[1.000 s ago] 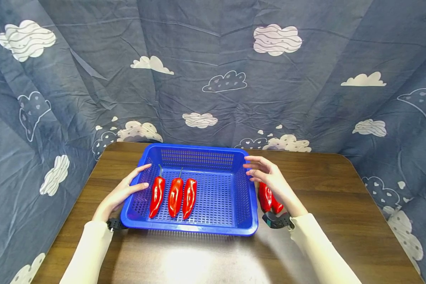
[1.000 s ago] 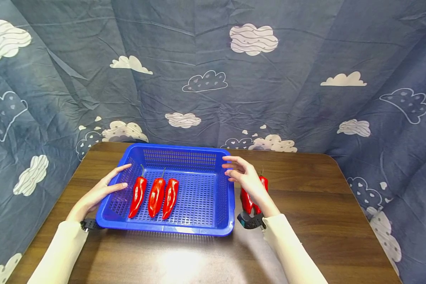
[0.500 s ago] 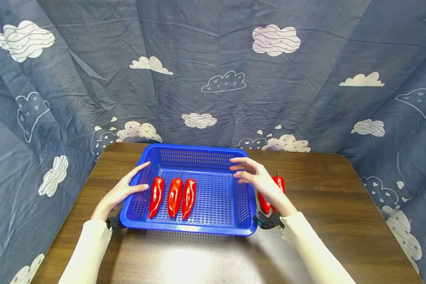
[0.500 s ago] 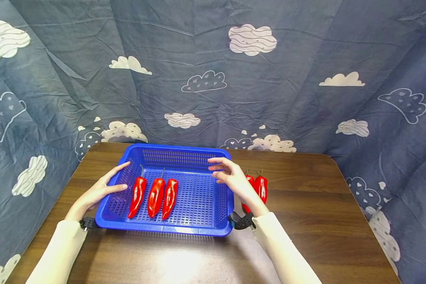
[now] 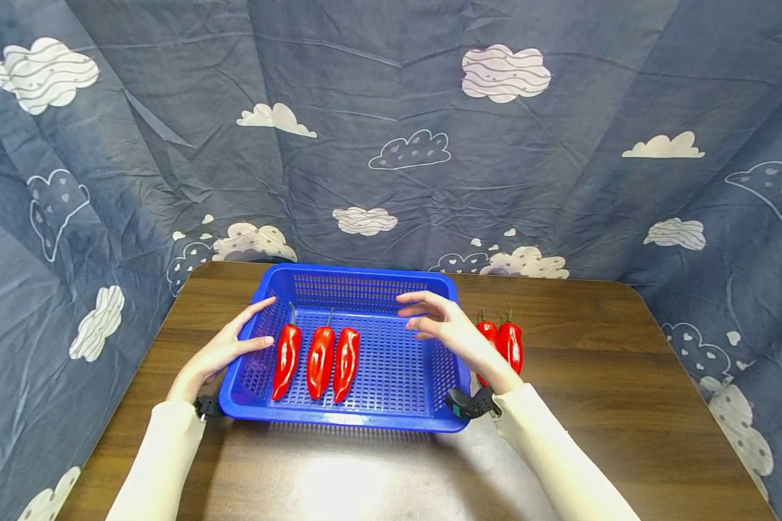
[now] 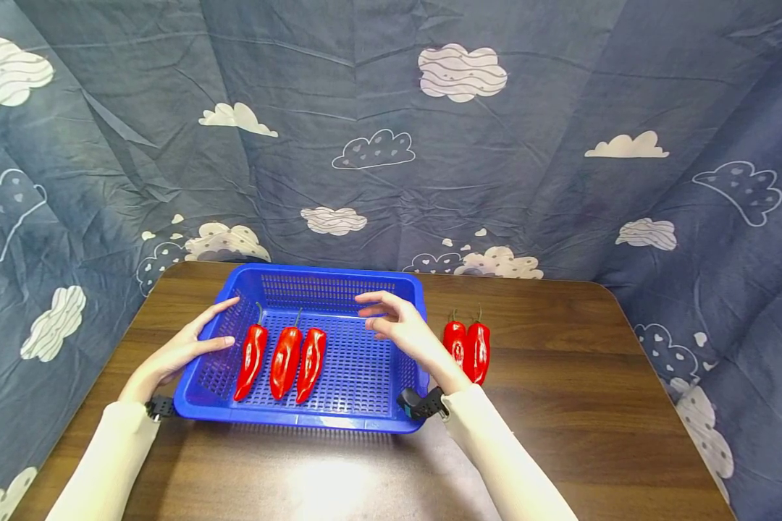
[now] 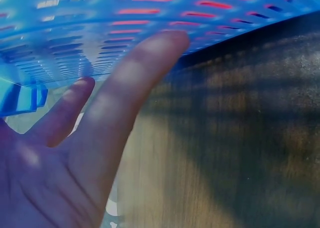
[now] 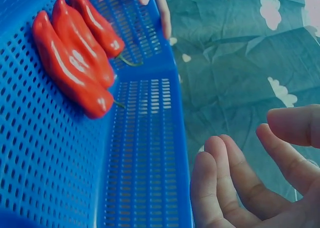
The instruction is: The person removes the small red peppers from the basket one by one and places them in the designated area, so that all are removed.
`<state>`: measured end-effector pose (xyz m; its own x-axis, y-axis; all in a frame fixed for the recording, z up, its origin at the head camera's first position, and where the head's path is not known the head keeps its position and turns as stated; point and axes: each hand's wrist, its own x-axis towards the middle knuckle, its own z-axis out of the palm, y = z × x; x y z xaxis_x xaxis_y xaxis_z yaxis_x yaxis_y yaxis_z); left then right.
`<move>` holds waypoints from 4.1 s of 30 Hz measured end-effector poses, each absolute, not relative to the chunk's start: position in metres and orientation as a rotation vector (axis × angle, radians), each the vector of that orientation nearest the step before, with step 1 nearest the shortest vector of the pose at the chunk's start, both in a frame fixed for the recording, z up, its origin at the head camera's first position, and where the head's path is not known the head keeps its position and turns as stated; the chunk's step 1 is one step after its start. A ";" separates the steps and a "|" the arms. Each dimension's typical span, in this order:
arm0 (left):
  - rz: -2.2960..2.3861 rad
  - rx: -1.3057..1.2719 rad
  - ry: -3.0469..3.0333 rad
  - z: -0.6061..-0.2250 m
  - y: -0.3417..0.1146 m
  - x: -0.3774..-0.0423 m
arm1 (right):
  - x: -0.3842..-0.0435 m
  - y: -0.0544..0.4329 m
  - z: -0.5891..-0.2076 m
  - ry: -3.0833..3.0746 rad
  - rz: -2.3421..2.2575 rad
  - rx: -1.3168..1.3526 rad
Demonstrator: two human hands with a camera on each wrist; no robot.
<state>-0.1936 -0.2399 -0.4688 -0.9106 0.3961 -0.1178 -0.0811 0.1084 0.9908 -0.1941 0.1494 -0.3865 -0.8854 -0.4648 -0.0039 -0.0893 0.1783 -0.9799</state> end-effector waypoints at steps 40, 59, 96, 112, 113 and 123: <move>1.867 0.312 2.039 -0.467 -0.239 -0.192 | -0.212 0.088 -0.427 1.993 -1.675 -0.409; 1.884 0.305 2.007 -0.467 -0.238 -0.193 | -0.214 0.070 -0.443 2.016 -1.529 -0.231; 1.915 0.291 1.977 -0.469 -0.238 -0.194 | -0.215 0.056 -0.456 2.057 -1.527 -0.275; 1.914 0.280 1.963 -0.469 -0.240 -0.193 | -0.216 0.057 -0.446 2.046 -1.645 -0.297; 1.914 0.281 1.962 -0.469 -0.240 -0.193 | -0.216 0.058 -0.445 2.049 -1.651 -0.298; 1.890 0.265 1.983 -0.468 -0.239 -0.193 | -0.218 0.065 -0.440 2.032 -1.749 -0.367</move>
